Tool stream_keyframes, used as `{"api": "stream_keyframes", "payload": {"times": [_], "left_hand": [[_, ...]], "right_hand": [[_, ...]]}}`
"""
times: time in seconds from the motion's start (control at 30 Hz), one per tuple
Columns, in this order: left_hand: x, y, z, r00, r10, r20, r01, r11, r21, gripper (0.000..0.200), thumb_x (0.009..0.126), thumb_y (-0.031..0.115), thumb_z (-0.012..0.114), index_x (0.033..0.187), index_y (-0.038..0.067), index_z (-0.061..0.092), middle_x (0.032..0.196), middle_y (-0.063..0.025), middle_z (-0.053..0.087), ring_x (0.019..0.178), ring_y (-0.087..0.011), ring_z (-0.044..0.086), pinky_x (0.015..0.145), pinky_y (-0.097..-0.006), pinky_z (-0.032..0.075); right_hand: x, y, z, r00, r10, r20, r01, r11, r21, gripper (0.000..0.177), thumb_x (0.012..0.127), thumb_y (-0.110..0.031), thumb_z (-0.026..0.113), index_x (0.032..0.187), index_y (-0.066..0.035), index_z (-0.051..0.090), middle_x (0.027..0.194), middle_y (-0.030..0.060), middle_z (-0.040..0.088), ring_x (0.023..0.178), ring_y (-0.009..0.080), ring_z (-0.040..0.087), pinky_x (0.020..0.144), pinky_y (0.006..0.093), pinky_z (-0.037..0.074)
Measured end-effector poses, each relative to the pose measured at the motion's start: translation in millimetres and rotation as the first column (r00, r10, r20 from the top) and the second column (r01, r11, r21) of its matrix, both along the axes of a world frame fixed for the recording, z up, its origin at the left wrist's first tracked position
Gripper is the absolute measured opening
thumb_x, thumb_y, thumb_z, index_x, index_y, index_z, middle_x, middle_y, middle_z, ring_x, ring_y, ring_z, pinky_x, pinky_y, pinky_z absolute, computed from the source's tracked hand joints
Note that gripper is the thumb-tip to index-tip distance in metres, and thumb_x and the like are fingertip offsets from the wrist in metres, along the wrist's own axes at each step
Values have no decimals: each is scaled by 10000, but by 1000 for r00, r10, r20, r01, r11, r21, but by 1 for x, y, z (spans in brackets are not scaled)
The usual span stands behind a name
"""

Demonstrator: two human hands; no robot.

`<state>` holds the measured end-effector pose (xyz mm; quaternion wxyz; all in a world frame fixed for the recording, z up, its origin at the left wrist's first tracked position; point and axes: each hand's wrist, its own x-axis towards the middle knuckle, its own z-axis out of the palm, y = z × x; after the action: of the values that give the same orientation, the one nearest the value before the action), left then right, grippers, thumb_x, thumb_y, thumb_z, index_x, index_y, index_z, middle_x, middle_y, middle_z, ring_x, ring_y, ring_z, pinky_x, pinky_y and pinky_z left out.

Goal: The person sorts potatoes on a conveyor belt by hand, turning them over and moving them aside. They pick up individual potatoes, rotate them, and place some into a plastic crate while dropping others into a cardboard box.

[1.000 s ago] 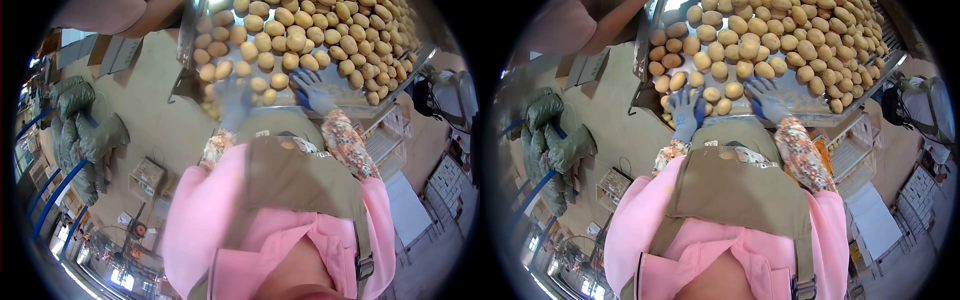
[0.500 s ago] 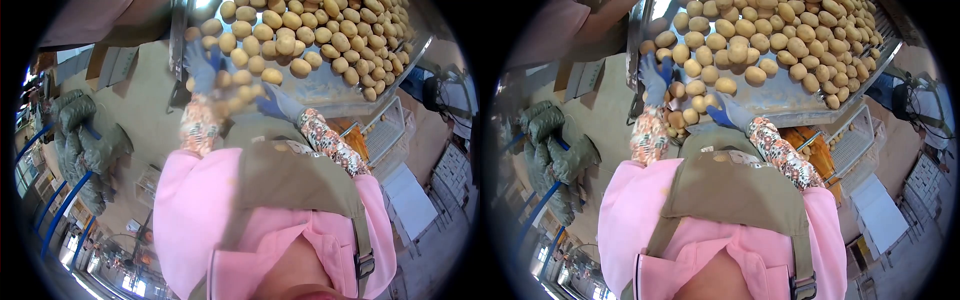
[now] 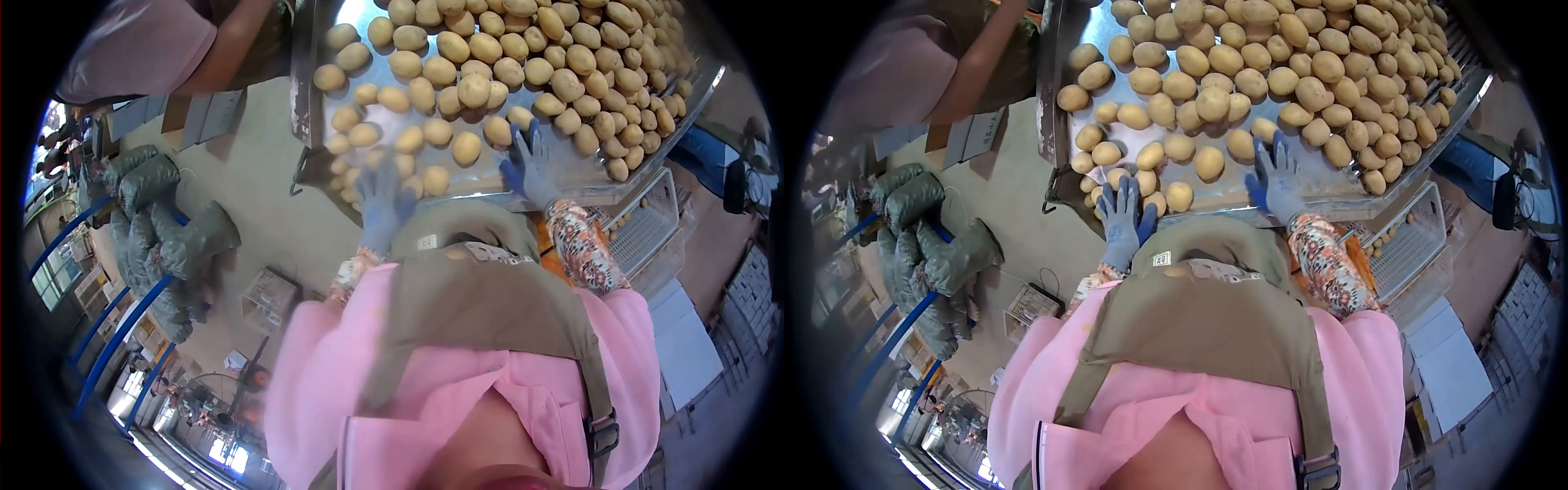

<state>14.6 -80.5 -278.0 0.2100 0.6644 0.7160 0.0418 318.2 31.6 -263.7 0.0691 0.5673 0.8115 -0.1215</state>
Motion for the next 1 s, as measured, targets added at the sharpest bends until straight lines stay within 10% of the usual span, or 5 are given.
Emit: {"api": "stream_keyframes", "payload": {"times": [0.13, 0.47, 0.53, 0.73, 1.0], "left_hand": [[-12, 17, -4, 987, 130, -91, -113, 979, 172, 735, 857, 430, 602, 1454, 88, 344, 1505, -195, 292, 1391, -450, 199, 1108, -583, 154], [72, 204, -9, 996, 50, -77, -58, 993, -102, 665, 889, 502, 507, 1478, 309, 265, 1556, -197, 133, 1336, -599, 161, 1017, -723, 204], [103, 174, -14, 993, -81, 84, 78, 996, 36, 653, 893, 486, 502, 1476, 329, 253, 1566, -155, 128, 1336, -635, 70, 993, -780, 132], [90, 88, -1, 866, -497, 45, 495, 867, 60, 668, 877, 499, 541, 1471, 283, 324, 1545, -108, 243, 1405, -491, 121, 1118, -641, 93], [-8, 16, -13, 989, -131, 68, 125, 988, 88, 682, 850, 518, 562, 1439, 212, 402, 1506, -141, 305, 1406, -397, 200, 1131, -571, 114]], "right_hand": [[-39, -43, -48, 599, -347, -722, 186, 937, -296, 659, 876, -196, 604, 1466, -125, 321, 1531, 282, 151, 1367, 432, 284, 1105, 490, 272], [-54, -22, -2, 774, -35, -632, -168, 951, -258, 337, 895, -129, 580, 1214, -22, 557, 1200, 163, 606, 1105, 335, 570, 854, 395, 488], [-43, -26, -28, 402, -590, -700, 193, 802, -564, 275, 914, -170, 545, 1158, -48, 582, 1006, 179, 631, 945, 334, 603, 836, 373, 479], [28, -32, -25, 767, -433, -474, 293, 893, -341, 363, 916, -237, 510, 1201, -20, 568, 1110, 178, 621, 1034, 345, 593, 921, 382, 451], [33, -59, -89, 932, -105, -347, 130, 990, 51, 406, 868, -232, 580, 1216, -23, 561, 1197, 215, 592, 1124, 377, 560, 972, 396, 433]]}}
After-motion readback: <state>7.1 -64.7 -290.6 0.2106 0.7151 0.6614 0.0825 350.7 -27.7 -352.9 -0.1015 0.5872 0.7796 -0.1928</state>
